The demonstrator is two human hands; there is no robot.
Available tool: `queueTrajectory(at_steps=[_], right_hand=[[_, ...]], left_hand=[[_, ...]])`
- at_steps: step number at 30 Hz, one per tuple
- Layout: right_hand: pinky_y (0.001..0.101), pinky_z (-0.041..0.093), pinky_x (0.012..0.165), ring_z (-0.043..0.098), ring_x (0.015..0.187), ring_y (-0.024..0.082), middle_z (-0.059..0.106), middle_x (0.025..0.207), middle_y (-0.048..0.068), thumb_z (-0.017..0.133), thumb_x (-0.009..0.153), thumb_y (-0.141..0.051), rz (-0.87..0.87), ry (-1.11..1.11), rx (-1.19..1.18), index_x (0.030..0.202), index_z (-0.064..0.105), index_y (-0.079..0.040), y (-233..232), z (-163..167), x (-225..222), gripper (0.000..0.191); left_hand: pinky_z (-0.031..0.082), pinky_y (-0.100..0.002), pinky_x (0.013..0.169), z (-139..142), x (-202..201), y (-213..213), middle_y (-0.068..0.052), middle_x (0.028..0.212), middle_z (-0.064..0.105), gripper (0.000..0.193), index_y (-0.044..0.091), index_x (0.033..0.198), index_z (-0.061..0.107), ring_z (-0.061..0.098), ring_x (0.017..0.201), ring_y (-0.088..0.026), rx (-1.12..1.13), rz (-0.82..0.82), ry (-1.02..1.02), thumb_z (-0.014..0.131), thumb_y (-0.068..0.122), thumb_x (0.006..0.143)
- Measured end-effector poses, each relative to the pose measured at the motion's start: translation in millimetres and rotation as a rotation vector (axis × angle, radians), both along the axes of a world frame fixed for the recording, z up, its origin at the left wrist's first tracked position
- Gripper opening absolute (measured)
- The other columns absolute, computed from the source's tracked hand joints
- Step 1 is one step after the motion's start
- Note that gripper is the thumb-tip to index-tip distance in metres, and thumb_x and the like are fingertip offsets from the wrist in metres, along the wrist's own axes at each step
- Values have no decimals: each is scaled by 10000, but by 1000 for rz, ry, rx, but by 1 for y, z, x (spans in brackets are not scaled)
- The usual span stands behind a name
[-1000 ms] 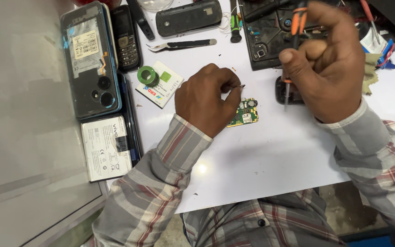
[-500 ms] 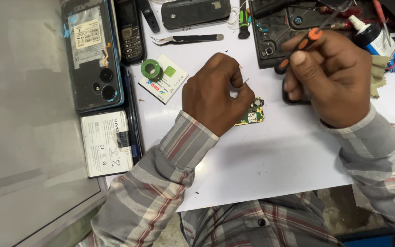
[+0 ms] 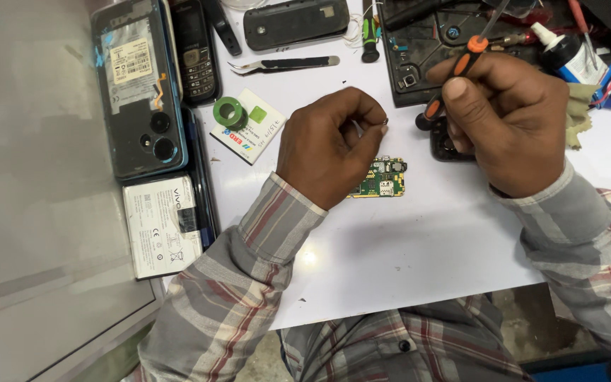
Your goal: The person cleans the screen of a disassembled mobile phone with a cloth, then uses a screwdriver to remove screws and small metal shields from the phone's circuit board. The person continues to unscrew components from the board.
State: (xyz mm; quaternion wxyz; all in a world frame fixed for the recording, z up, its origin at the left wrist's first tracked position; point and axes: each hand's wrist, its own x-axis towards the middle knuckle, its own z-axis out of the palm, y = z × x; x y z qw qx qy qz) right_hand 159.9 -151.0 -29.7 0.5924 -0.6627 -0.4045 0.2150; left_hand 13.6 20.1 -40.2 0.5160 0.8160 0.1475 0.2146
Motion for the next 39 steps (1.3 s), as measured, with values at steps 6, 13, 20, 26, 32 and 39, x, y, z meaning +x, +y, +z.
queueTrajectory(at_steps=[6, 13, 20, 26, 32, 39], right_hand=[[191, 453, 582, 544, 637, 39, 664, 873, 10, 565, 1112, -150, -68, -62, 7, 1173, 642, 9, 3, 6, -1, 187], [192, 492, 607, 587, 659, 55, 643, 895, 25, 573, 1155, -133, -69, -63, 41, 1235, 602, 3, 2, 4, -7, 160], [192, 487, 605, 596, 714, 62, 645, 869, 33, 584, 1123, -92, -83, -254, -38, 1207, 588, 31, 1, 4, -11, 149], [195, 464, 573, 577, 635, 53, 636, 837, 36, 591, 1116, -89, -77, -351, -29, 1161, 599, 39, 4, 3, -9, 136], [209, 465, 599, 576, 654, 70, 646, 850, 48, 603, 1120, -72, -67, -474, -72, 1153, 625, 50, 3, 5, -10, 128], [239, 541, 729, 683, 834, 138, 687, 1009, 135, 578, 1176, -8, 0, -766, -3, 1147, 594, 62, 10, 6, -11, 77]], left_hand=[[533, -300, 641, -2, -2, -1, 26, 799, 733, 80, 133, 936, 780, 649, 739, -146, 265, 109, -24, 776, 106, 860], [449, -400, 837, -12, 0, -1, 16, 874, 695, 55, 144, 854, 765, 588, 941, -232, 389, 117, 2, 807, 120, 828], [415, -406, 818, -14, 1, -4, 21, 890, 658, 37, 160, 861, 771, 569, 925, -230, 391, 120, 51, 805, 153, 848], [397, -425, 793, -12, 2, -6, -17, 879, 636, 46, 143, 866, 775, 562, 912, -247, 456, 99, 74, 781, 188, 870], [395, -430, 785, -11, 3, -6, -22, 885, 640, 60, 133, 865, 776, 576, 913, -248, 465, 66, 58, 765, 191, 872], [402, -430, 791, -11, 3, -8, -26, 887, 636, 43, 119, 867, 775, 594, 913, -244, 462, 51, 21, 761, 159, 861]])
